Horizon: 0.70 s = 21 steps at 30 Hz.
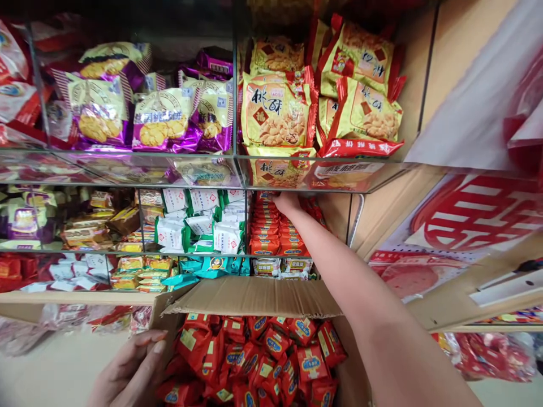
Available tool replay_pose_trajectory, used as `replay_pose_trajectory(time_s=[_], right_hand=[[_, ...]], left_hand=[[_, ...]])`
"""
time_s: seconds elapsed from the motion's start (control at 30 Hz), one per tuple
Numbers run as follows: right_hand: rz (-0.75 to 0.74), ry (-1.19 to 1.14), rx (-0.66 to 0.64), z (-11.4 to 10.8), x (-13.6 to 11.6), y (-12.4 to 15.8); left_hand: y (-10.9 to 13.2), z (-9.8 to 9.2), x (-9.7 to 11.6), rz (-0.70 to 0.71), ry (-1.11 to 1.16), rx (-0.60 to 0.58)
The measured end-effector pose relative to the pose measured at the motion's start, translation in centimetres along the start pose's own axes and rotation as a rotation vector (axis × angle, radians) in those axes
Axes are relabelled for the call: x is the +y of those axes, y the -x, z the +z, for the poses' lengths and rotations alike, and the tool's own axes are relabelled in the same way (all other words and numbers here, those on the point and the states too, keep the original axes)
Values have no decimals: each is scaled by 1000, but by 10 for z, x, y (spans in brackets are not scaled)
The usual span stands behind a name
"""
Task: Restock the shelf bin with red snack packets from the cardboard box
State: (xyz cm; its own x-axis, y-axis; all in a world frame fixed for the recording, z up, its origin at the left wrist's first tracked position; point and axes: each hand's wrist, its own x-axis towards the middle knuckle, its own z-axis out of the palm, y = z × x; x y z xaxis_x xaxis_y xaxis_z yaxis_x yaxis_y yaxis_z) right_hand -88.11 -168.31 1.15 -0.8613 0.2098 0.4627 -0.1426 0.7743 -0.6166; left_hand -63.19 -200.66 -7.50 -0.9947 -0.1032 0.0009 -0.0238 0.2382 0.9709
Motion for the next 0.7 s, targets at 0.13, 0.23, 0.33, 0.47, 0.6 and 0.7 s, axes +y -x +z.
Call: replay_pose_trajectory(time_s=[0.13,0.23,0.33,0.47,0.6,0.7], right_hand=[[1,19,-19,4,2,1],[-2,52,-52,3,-1,2],[1,96,-87,1,-5,5],[19,158,-113,-2,-11,8],[34,214,-154,-3,-15,6],[46,248,-188,-4,-18,5]], left_hand=[[-5,0,-8,55,-145,-80],[-8,-2,-8,103,-239,-151],[-10,-2,-3,125,-250,-148],[-9,0,-1,171,-246,-139],[-6,-3,-4,218,-295,-156],[-5,-8,-6,332,-395,-42]])
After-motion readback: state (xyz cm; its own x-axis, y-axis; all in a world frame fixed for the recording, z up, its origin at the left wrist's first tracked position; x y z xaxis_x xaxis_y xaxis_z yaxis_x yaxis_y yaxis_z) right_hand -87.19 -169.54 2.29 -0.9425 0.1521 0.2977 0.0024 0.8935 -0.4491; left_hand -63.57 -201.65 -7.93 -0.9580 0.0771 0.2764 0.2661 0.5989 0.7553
